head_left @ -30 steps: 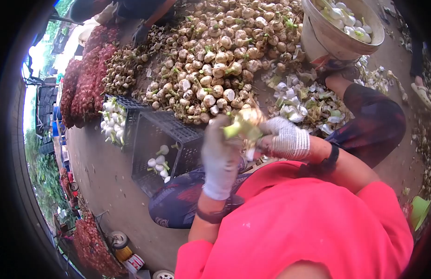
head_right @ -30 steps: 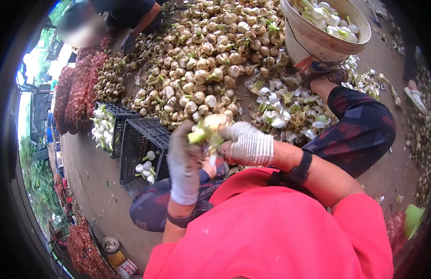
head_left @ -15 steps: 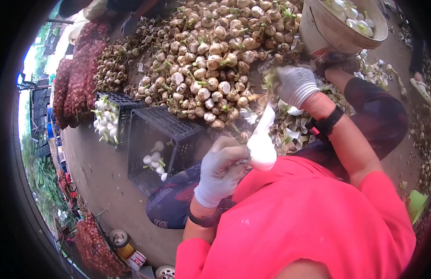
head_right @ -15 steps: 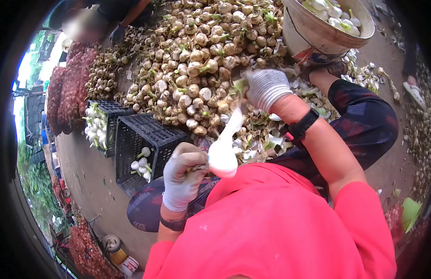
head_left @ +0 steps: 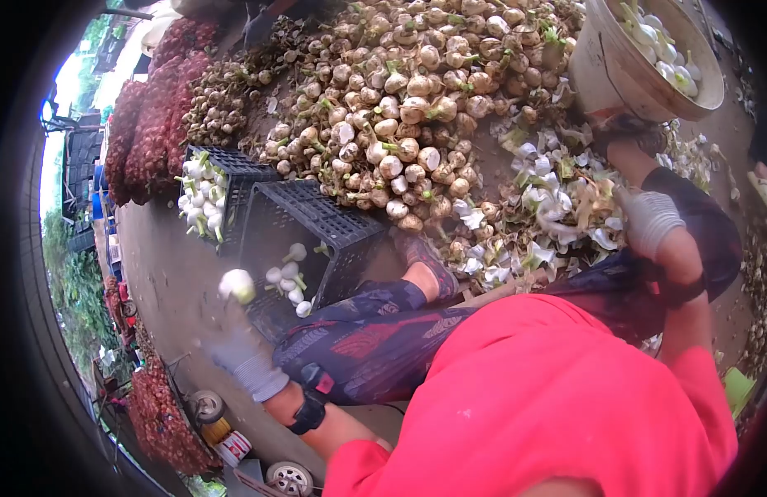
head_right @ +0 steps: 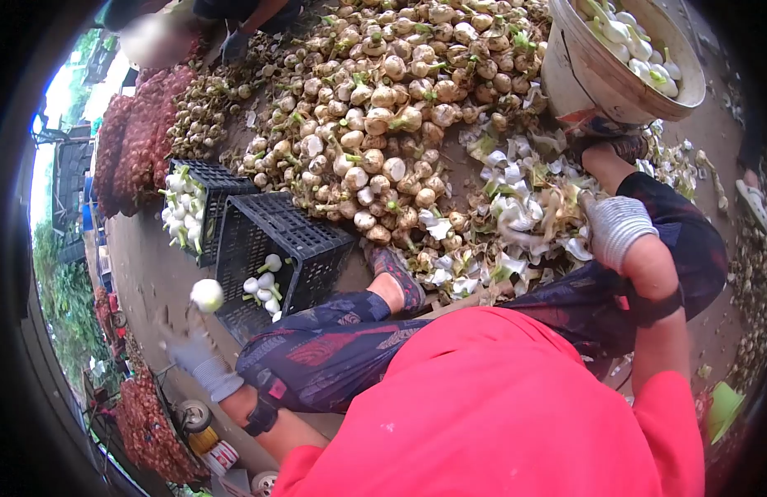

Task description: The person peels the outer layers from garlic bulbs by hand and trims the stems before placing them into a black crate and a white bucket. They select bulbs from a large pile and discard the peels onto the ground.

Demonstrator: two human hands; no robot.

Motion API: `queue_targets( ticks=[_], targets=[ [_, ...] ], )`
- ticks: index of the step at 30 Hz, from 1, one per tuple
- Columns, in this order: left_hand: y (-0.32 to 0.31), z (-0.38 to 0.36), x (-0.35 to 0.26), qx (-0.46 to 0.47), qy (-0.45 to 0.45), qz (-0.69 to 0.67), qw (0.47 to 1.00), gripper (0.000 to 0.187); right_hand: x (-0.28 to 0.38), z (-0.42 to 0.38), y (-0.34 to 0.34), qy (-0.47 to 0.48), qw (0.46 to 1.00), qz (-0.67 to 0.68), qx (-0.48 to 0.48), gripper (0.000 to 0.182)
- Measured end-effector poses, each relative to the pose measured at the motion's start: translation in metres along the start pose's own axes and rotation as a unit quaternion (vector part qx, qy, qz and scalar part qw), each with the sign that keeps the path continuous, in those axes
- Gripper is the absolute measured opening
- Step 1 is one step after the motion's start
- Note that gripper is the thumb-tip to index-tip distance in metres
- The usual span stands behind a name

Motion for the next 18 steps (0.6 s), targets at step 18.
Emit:
queue_targets(
  ticks=[18],
  targets=[
    [-0.29,-0.104,-0.085,0.518,0.021,-0.223,0.826,0.015,0.077,0.086,-0.01,0.138,0.867,0.412,-0.243,0.056]
  ],
)
Point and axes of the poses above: each hand's wrist, its own z-axis towards the middle knuckle, its own y-axis out of the back of the hand, x = y × z, the point moved 2 cm from there along z, towards the middle knuckle, and after that the axes turned 5 degrees about -x, right-handed, at the moved point
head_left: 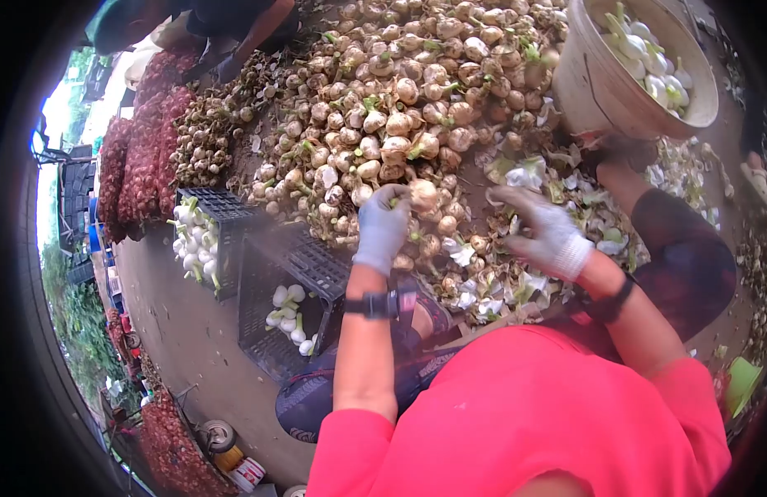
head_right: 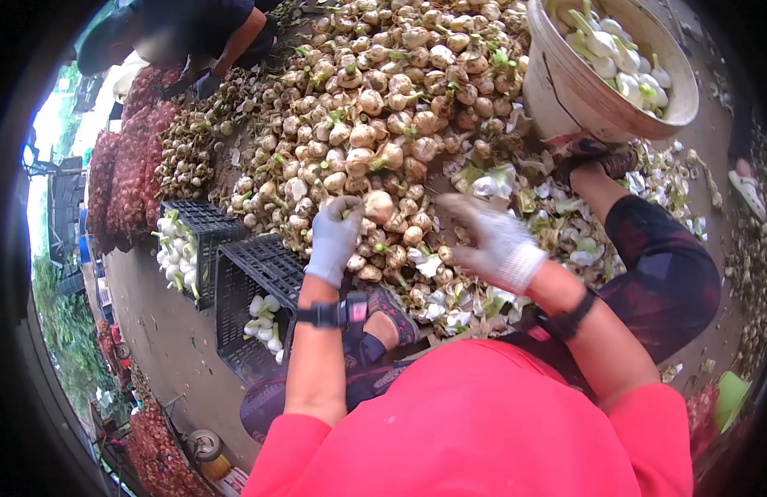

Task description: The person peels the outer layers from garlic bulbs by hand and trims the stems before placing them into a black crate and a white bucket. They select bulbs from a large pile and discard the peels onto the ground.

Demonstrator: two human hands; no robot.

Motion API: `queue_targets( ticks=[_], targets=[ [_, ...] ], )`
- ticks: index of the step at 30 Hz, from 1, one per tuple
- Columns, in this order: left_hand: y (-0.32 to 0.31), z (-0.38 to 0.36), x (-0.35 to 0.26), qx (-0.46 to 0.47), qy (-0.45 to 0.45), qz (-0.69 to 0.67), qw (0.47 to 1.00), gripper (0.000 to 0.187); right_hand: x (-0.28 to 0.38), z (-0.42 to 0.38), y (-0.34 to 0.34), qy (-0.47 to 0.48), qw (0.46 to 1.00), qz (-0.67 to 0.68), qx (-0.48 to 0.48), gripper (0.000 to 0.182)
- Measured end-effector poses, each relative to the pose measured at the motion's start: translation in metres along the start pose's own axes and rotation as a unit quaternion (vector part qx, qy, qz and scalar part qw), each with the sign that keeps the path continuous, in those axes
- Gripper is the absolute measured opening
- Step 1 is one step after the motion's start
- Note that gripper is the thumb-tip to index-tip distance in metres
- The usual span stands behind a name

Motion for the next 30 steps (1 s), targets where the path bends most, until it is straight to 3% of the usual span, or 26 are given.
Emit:
queue_targets(
  ticks=[1,2,3,4,5,6,7,8,9,11,12,14,15,16,19,26,27,28,30],
  targets=[
    [0.003,-0.025,-0.019,0.018,-0.119,0.042,0.992,0.015,0.002,0.006,-0.018,0.059,0.998,-0.012,-0.01,0.059],
    [0.006,-0.057,-0.054,0.069,-0.09,-0.013,0.993,0.017,0.01,0.007,-0.031,0.118,0.993,-0.025,-0.018,0.062],
    [0.008,-0.084,-0.077,0.075,-0.048,-0.067,0.994,0.019,0.022,0.001,-0.037,0.094,0.995,0.039,0.014,0.064],
    [0.009,-0.097,-0.077,0.038,-0.165,-0.035,0.985,0.032,0.034,-0.005,-0.041,0.073,0.991,0.102,0.046,0.066],
    [0.01,-0.115,-0.077,0.011,-0.117,-0.124,0.985,0.04,0.043,-0.01,-0.043,0.037,0.977,0.198,0.074,0.071],
    [0.014,-0.133,-0.088,-0.018,-0.071,-0.211,0.975,0.049,0.053,-0.015,-0.041,0.048,0.976,0.199,0.077,0.071],
    [0.023,-0.148,-0.095,-0.078,-0.159,0.029,0.984,0.063,0.062,-0.02,-0.04,-0.067,0.91,0.394,0.111,0.072],
    [0.015,-0.147,-0.064,-0.012,-0.139,-0.164,0.977,0.064,0.071,-0.026,-0.041,-0.106,0.863,0.477,0.125,0.071],
    [0.011,-0.162,-0.066,-0.008,-0.118,-0.208,0.971,0.065,0.081,-0.033,-0.042,-0.146,0.808,0.555,0.133,0.071],
    [0.005,-0.186,-0.08,-0.032,-0.076,-0.294,0.952,0.068,0.083,-0.038,-0.03,-0.122,0.835,0.496,0.205,0.066],
    [0.006,-0.188,-0.077,-0.032,-0.079,-0.294,0.952,0.068,0.098,-0.041,-0.008,-0.192,0.804,0.506,0.248,0.064],
    [0.007,-0.184,-0.07,-0.098,-0.147,-0.2,0.964,0.069,0.095,-0.039,0.001,-0.158,0.888,0.413,0.127,0.05],
    [0.016,-0.191,-0.089,-0.148,-0.323,0.064,0.932,0.066,0.095,-0.039,0.001,-0.149,0.891,0.414,0.112,0.041],
    [0.015,-0.192,-0.094,-0.147,-0.328,0.063,0.931,0.066,0.096,-0.04,0.003,-0.14,0.894,0.415,0.093,0.034],
    [0.009,-0.198,-0.108,-0.165,-0.465,0.189,0.849,0.066,0.105,-0.045,0.005,-0.178,0.935,0.298,0.068,0.025],
    [0.014,-0.2,-0.098,-0.14,-0.454,0.241,0.846,0.072,0.099,-0.054,-0.007,-0.181,0.939,0.276,0.096,0.023],
    [0.019,-0.203,-0.104,-0.096,-0.409,0.206,0.884,0.071,0.093,-0.051,-0.013,-0.157,0.946,0.267,0.092,0.021],
    [0.022,-0.201,-0.101,-0.096,-0.405,0.206,0.885,0.071,0.088,-0.053,-0.014,-0.159,0.946,0.266,0.096,0.021],
    [0.027,-0.197,-0.094,-0.012,-0.331,0.056,0.942,0.071,0.086,-0.055,-0.013,-0.18,0.885,0.411,0.129,0.02]
  ],
)
Point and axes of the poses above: each hand's wrist, its own z-axis towards the middle knuckle, its own y-axis out of the back of the hand, x = y × z, the point moved 2 cm from there along z, towards the middle knuckle, and after that the axes turned 5 degrees about -x, right-handed, at the moved point
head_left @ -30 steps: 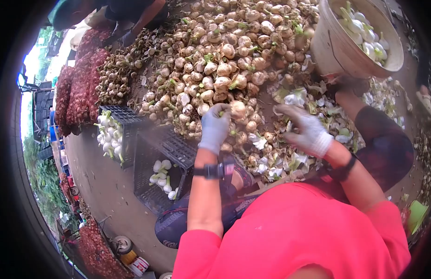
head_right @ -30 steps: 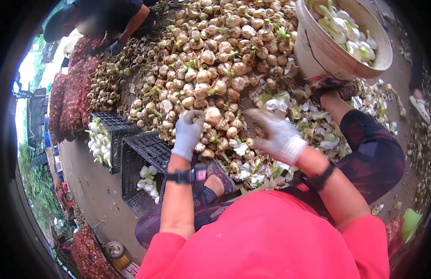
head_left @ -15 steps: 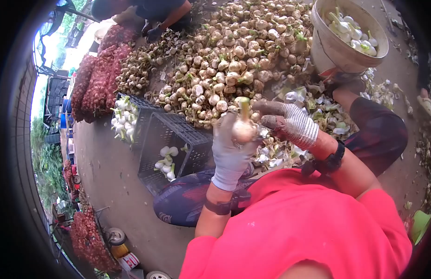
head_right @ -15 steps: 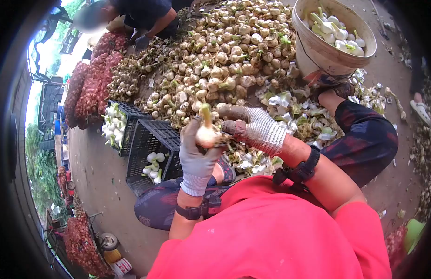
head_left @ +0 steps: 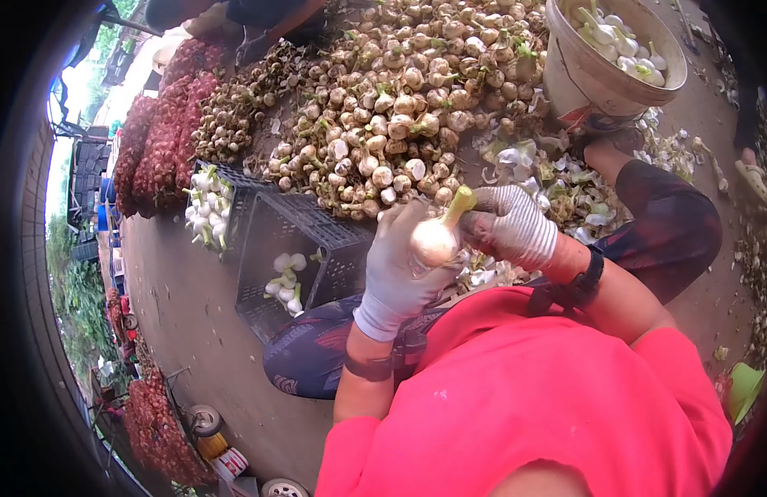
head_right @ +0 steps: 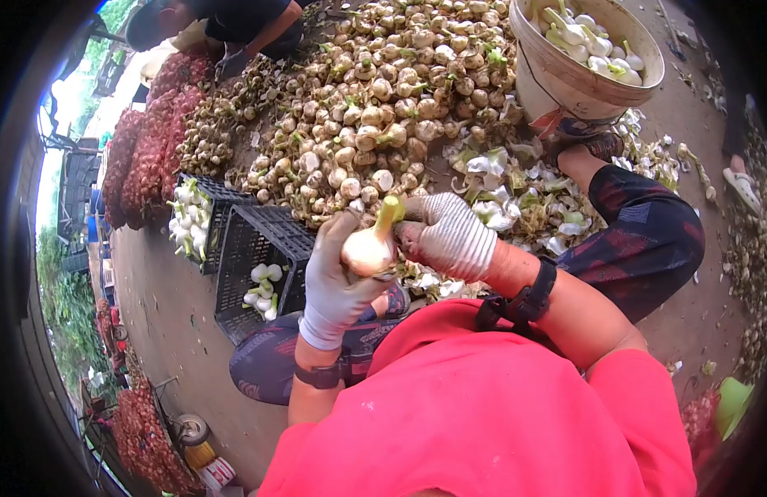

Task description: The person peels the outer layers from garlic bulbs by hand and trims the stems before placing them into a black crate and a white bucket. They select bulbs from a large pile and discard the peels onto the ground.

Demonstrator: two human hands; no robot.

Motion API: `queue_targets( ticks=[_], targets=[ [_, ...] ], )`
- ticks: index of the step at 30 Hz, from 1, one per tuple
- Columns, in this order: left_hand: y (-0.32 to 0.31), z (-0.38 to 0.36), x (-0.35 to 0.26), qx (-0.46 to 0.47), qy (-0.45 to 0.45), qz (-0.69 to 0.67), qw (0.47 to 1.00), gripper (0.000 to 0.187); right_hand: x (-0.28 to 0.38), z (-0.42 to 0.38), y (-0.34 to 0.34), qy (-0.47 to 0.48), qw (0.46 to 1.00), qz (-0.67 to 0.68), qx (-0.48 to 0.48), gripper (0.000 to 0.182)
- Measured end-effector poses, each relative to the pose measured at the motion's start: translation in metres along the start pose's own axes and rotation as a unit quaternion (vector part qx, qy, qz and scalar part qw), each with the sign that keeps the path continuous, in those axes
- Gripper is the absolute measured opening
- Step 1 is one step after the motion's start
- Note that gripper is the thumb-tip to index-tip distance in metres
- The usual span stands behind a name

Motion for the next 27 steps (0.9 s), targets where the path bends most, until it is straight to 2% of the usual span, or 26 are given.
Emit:
queue_targets(
  ticks=[1,2,3,4,5,6,7,8,9,10,12,13,14,15,16,17,18,20,21,22,24,25,27],
  targets=[
    [0.002,-0.005,0.006,0.052,0.238,-0.187,0.952,0.071,0.009,-0.006,-0.002,-0.004,0.996,0.079,0.034,0.022],
    [0.001,-0.003,0.007,0.069,0.333,-0.361,0.868,0.07,0.001,-0.003,0.001,-0.007,0.996,0.08,0.036,0.022],
    [-0.003,-0.006,0.01,0.087,0.326,-0.545,0.768,0.067,-0.01,-0.001,0.006,0.076,0.994,0.028,0.077,0.026],
    [-0.009,-0.012,0.016,0.101,0.306,-0.704,0.633,0.066,-0.009,-0.001,0.006,0.07,0.993,0.039,0.088,0.031],
    [-0.017,-0.018,0.029,0.037,0.34,-0.665,0.664,0.058,-0.009,-0.001,0.007,0.063,0.992,0.05,0.098,0.036],
    [-0.016,-0.012,0.029,0.0,0.32,-0.565,0.761,0.055,-0.001,-0.003,0.006,-0.035,0.989,0.122,0.078,0.041],
    [-0.014,-0.007,0.029,-0.038,0.311,-0.443,0.84,0.053,-0.003,-0.003,0.007,-0.033,0.991,0.114,0.056,0.033],
    [-0.008,-0.003,0.024,-0.095,0.231,-0.177,0.952,0.053,-0.003,-0.002,0.008,-0.03,0.994,0.103,0.035,0.027],
    [-0.008,-0.005,0.025,-0.121,0.185,-0.085,0.971,0.051,-0.001,0.003,-0.002,0.047,0.998,-0.009,-0.026,0.019],
    [-0.007,-0.005,0.025,-0.154,0.144,0.013,0.977,0.05,0.003,0.001,-0.007,0.11,0.988,-0.1,-0.04,0.017],
    [-0.022,-0.004,0.009,-0.132,0.002,0.131,0.983,0.037,-0.005,0.008,-0.015,0.209,0.947,-0.241,-0.036,0.017],
    [-0.026,-0.003,0.011,-0.125,0.037,0.095,0.987,0.027,-0.008,0.008,-0.016,-0.045,0.986,-0.163,-0.003,0.017],
    [-0.025,-0.004,0.012,-0.127,0.039,0.097,0.986,0.027,-0.003,0.006,-0.014,-0.045,0.986,-0.163,0.0,0.017],
    [-0.024,-0.006,0.019,-0.137,0.195,-0.045,0.97,0.02,-0.001,0.003,-0.01,-0.086,0.993,-0.075,0.03,0.017],
    [-0.027,-0.01,0.025,-0.14,0.343,-0.187,0.91,0.013,-0.002,0.002,-0.005,-0.128,0.99,0.014,0.057,0.017],
    [-0.031,-0.015,0.029,-0.16,0.265,-0.223,0.924,0.006,-0.01,0.007,0.001,-0.097,0.993,-0.037,0.054,0.017],
    [-0.029,-0.018,0.029,-0.158,0.267,-0.226,0.923,0.006,-0.002,0.008,0.005,-0.001,0.993,-0.114,0.015,0.017],
    [-0.016,-0.016,0.019,-0.075,0.046,-0.077,0.993,0.005,-0.007,0.025,0.021,0.145,0.927,-0.339,-0.071,0.014],
    [-0.008,-0.015,0.008,-0.023,0.05,-0.08,0.995,0.007,-0.007,0.033,0.028,0.195,0.847,-0.479,-0.127,0.013],
    [-0.004,-0.016,0.001,-0.02,0.051,-0.084,0.995,0.007,-0.009,0.043,0.033,0.161,0.791,-0.576,-0.13,0.016],
    [0.0,-0.018,-0.006,-0.02,0.083,-0.202,0.976,0.009,-0.024,0.064,0.047,0.093,0.734,-0.669,-0.08,0.02],
    [0.002,-0.021,-0.004,-0.039,0.115,-0.218,0.968,0.011,-0.029,0.068,0.052,0.014,0.701,-0.713,-0.028,0.023],
    [0.003,-0.019,0.005,-0.072,0.139,-0.179,0.971,0.012,-0.022,0.041,0.047,0.03,0.708,-0.705,-0.015,0.024]
  ],
)
Point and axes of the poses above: each hand's wrist, its own z-axis towards the middle knuckle, its own y-axis out of the back of the hand, x = y × z, the point moved 2 cm from there along z, towards the middle knuckle, and after that the axes turned 5 degrees about -x, right-handed, at the moved point
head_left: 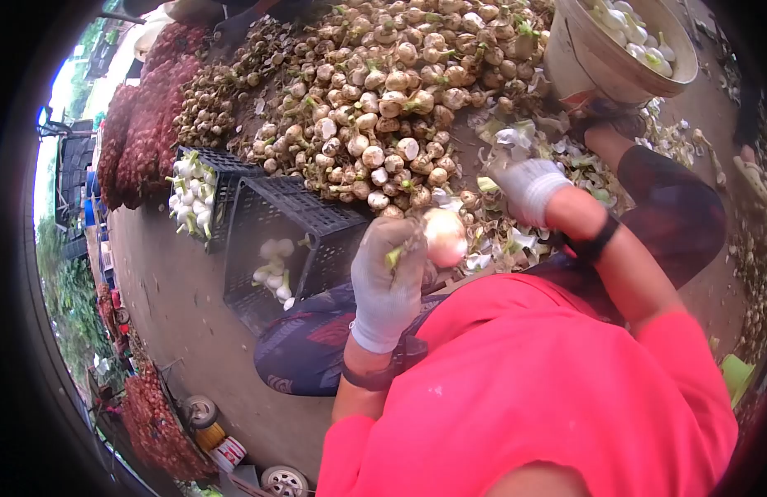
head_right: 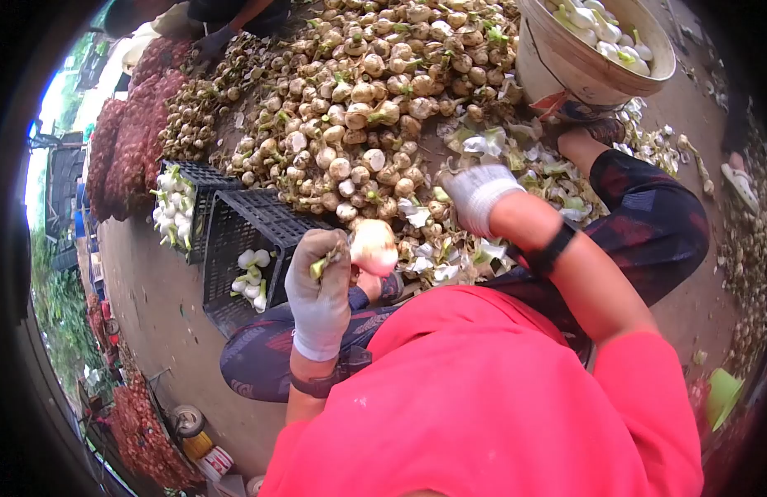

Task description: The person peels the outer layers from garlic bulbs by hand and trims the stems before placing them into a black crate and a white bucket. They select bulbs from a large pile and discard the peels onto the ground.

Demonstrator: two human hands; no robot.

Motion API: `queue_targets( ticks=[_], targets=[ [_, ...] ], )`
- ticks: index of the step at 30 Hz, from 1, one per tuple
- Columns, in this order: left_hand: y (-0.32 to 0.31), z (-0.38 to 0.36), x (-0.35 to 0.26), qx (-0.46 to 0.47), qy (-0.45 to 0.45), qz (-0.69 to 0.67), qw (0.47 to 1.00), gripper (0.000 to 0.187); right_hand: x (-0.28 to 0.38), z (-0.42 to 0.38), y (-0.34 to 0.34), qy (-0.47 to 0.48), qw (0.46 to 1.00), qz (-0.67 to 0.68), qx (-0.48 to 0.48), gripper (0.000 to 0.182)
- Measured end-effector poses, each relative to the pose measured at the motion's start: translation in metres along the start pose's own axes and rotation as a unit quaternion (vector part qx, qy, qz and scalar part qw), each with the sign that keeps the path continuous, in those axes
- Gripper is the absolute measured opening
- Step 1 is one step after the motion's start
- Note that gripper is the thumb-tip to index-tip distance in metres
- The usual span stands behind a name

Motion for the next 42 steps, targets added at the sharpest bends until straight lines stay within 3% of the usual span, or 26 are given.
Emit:
queue_targets(
  ticks=[2,3,5,7,9,17,20,23,24,25,27,28,29,30,35,39,42],
  targets=[
    [-0.002,0.001,0.013,-0.029,0.015,0.02,0.999,0.013,0.019,-0.029,0.021,0.029,0.994,0.098,-0.042,0.026],
    [-0.007,0.008,0.009,-0.009,-0.078,0.118,0.99,0.019,0.029,-0.037,0.031,0.038,0.979,0.182,-0.086,0.027],
    [-0.022,0.01,0.012,-0.002,-0.232,0.251,0.94,0.026,0.049,-0.041,0.045,0.033,0.94,0.338,0.0,0.025],
    [-0.03,0.008,0.008,0.014,-0.215,0.275,0.937,0.029,0.059,-0.036,0.028,0.054,0.983,0.129,-0.119,0.023],
    [-0.031,0.009,0.01,0.035,-0.224,0.372,0.9,0.03,0.062,-0.029,0.018,0.046,0.987,0.132,-0.074,0.021],
    [-0.014,0.011,0.02,0.083,-0.121,0.355,0.923,0.021,0.06,-0.008,0.004,0.066,0.988,0.137,0.016,0.019],
    [-0.006,0.01,0.023,0.051,-0.11,0.304,0.945,0.018,0.05,-0.004,0.0,0.069,0.992,0.098,-0.033,0.02],
    [0.001,0.008,0.02,0.021,-0.078,0.233,0.969,0.013,0.029,0.005,0.001,-0.006,0.989,0.118,-0.084,0.02],
    [0.004,0.007,0.021,-0.009,-0.057,0.225,0.973,0.012,0.022,0.009,-0.004,-0.027,0.976,0.207,-0.056,0.024],
    [0.007,0.007,0.023,-0.039,-0.036,0.219,0.974,0.012,0.028,0.005,0.005,-0.025,0.976,0.209,-0.055,0.024],
    [0.004,0.01,0.027,-0.035,-0.082,0.24,0.967,0.013,0.05,-0.015,0.023,0.03,0.962,0.269,-0.031,0.027],
    [-0.002,0.011,0.028,-0.029,-0.105,0.263,0.959,0.014,0.059,-0.017,0.021,0.064,0.965,0.254,-0.017,0.03],
    [-0.008,0.012,0.028,-0.025,-0.13,0.283,0.95,0.016,0.068,-0.016,0.021,0.041,0.978,0.201,0.033,0.027],
    [-0.015,0.011,0.024,0.004,-0.149,0.347,0.926,0.021,0.071,-0.013,0.011,0.04,0.984,0.175,0.003,0.024],
    [-0.022,0.011,0.028,0.043,-0.113,0.406,0.906,0.026,0.072,-0.001,-0.011,0.046,0.992,0.112,-0.023,0.018],
    [-0.01,0.01,0.026,0.099,-0.14,0.378,0.91,0.024,0.056,0.008,0.001,0.038,0.995,0.087,0.024,0.021],
    [0.003,0.003,0.018,0.132,-0.089,0.196,0.968,0.024,0.033,0.018,-0.013,0.001,0.996,0.072,-0.046,0.018]
  ],
)
Point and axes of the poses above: each hand's wrist, its own z-axis towards the middle knuckle, its own y-axis out of the back of the hand, x = y × z, the point moved 2 cm from there along z, towards the middle knuckle, and after that the axes turned 5 degrees about -x, right-handed, at the moved point
